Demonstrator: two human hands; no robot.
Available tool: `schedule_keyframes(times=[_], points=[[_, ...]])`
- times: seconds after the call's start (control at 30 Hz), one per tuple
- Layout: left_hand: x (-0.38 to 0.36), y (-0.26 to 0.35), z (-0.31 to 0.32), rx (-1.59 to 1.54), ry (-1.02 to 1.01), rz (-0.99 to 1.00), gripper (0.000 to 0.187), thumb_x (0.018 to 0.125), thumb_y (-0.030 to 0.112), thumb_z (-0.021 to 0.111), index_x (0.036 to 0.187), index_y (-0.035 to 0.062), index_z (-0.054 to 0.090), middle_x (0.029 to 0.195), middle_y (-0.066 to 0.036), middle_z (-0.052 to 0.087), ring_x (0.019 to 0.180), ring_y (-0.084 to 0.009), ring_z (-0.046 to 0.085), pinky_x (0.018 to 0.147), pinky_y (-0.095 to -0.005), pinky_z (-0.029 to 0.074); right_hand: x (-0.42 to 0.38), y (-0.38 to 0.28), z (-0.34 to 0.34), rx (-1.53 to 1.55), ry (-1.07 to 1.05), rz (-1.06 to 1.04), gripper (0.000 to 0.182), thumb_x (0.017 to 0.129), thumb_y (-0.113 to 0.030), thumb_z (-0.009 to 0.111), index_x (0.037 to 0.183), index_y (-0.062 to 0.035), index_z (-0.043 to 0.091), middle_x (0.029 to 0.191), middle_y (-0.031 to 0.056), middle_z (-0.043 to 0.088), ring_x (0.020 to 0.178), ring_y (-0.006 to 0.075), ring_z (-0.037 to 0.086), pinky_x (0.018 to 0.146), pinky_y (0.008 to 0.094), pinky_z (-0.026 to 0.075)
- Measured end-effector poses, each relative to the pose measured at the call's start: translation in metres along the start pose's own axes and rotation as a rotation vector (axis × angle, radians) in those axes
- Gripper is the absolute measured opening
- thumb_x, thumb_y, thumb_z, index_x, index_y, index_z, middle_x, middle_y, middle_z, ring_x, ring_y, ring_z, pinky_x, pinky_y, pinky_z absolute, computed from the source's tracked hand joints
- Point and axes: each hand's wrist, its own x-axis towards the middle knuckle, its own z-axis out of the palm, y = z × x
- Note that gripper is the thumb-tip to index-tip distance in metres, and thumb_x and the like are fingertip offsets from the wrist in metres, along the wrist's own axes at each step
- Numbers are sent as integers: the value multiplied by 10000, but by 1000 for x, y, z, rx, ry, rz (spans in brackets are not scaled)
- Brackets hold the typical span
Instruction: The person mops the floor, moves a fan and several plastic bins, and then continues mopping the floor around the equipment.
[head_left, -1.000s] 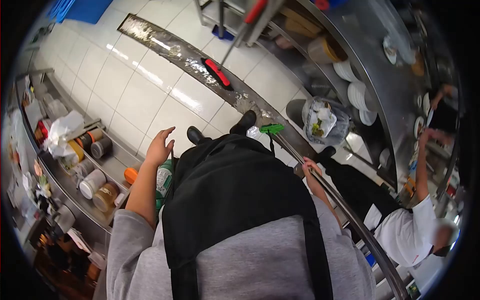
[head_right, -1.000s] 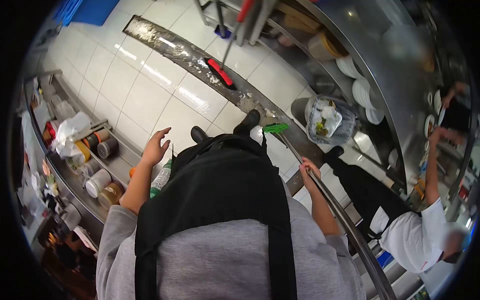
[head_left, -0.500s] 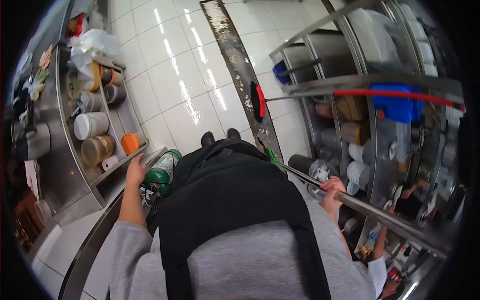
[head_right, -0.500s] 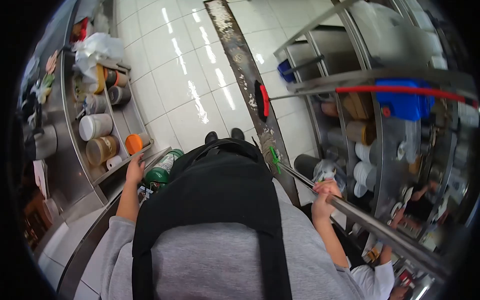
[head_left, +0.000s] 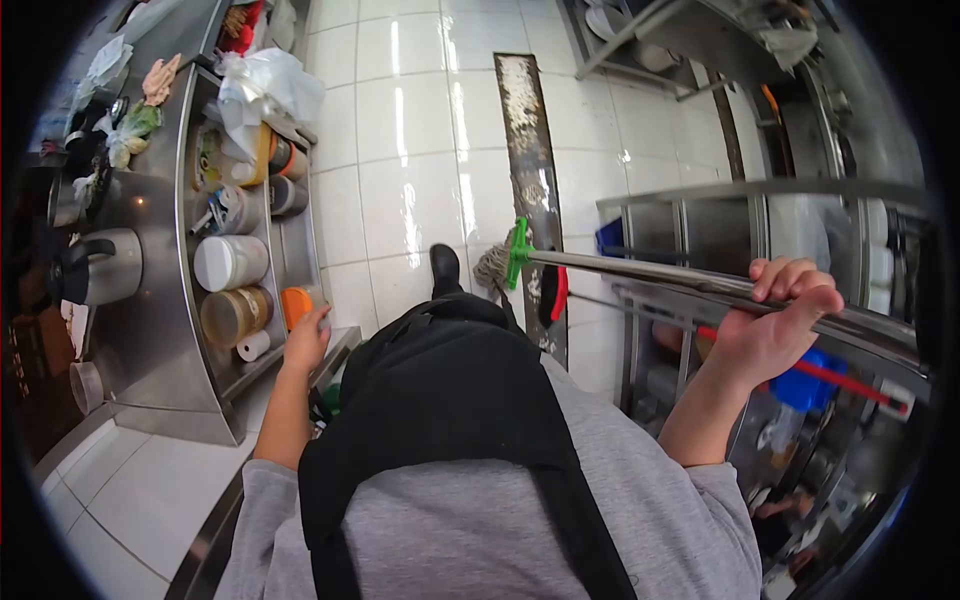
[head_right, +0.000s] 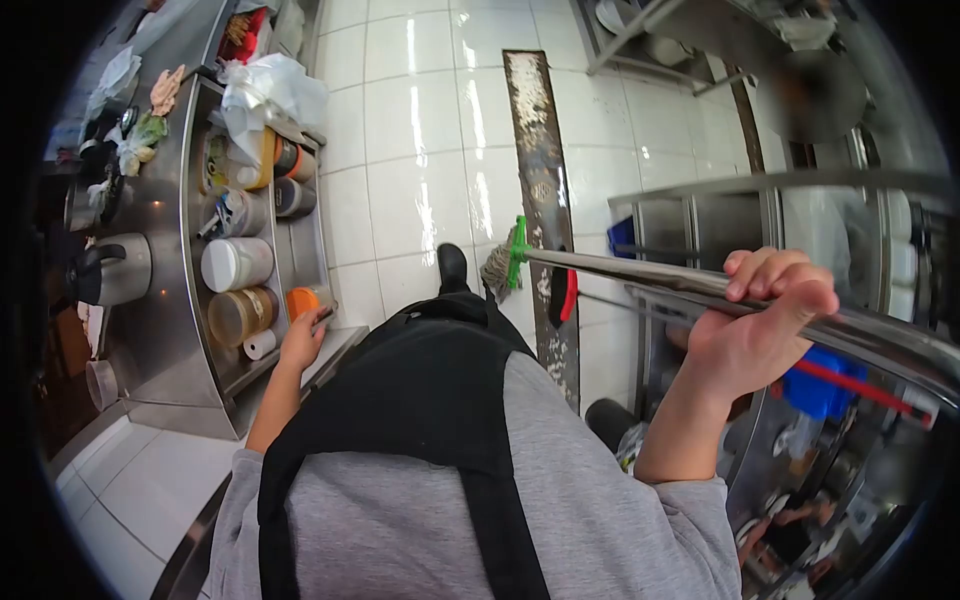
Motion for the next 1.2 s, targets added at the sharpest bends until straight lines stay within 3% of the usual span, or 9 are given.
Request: schedule_keyframes(times=[0.3,0.6,0.77,0.83,0.9,0.97,1.07,1.1,1.2], points=[[32,-34,-26,-163,98,-309,397,853,133,603,1249,141,564,1183,-129,609,1105,-321,572,939,-404,458,159,25,160,565,-589,-254,525,902,-619,422,788,-107,407,596,-8,380,442,103,369,504,269,407],[207,-19,-76,-633,311,-235,341,865,99,606,1204,61,597,1099,-143,657,1006,-229,647,879,-322,496,312,6,292,818,-1217,-482,422,867,-442,647,618,-170,442,550,-53,443,474,72,448,606,217,385],[418,151,-208,-927,152,161,371,897,21,547,1268,30,539,1177,-105,619,1110,-166,570,939,-304,457,353,-18,411,816,-1139,-391,427,992,-361,425,626,-143,416,467,-41,377,371,86,361,389,269,366],[472,234,-249,-867,205,273,730,785,72,688,1424,121,337,1363,-177,385,1185,-316,491,967,-372,456,372,9,434,633,-968,-109,399,857,-378,673,595,-176,451,533,-56,414,497,74,420,630,226,358],[525,295,-271,-676,534,400,842,745,144,751,1448,153,287,1399,-195,327,1254,-391,395,1040,-430,381,381,26,443,701,-956,-4,412,817,-319,744,608,-175,419,531,-49,400,509,68,405,616,234,347],[566,338,-293,-634,545,444,893,719,205,782,1458,179,281,1398,-198,328,1284,-419,340,1090,-457,306,382,48,452,647,-908,-95,422,828,-417,720,682,-149,429,558,-26,474,471,103,455,536,269,431],[646,354,-283,-564,339,574,361,703,162,770,992,89,567,971,-135,588,959,-333,570,817,-408,453,405,88,465,536,-1023,-49,386,812,-339,759,724,-136,442,554,-32,435,468,105,450,551,279,429],[664,354,-282,-496,150,510,232,705,148,754,836,74,577,819,-124,606,834,-329,600,718,-407,466,397,103,479,408,-774,-49,380,799,-312,778,795,-135,442,613,-26,466,476,102,461,550,277,430],[697,371,-284,-480,201,714,227,712,139,729,682,59,519,674,-135,555,704,-344,575,627,-415,448,448,111,473,601,-662,-43,404,772,-274,807,850,-137,436,692,-17,469,493,101,450,564,264,403]])
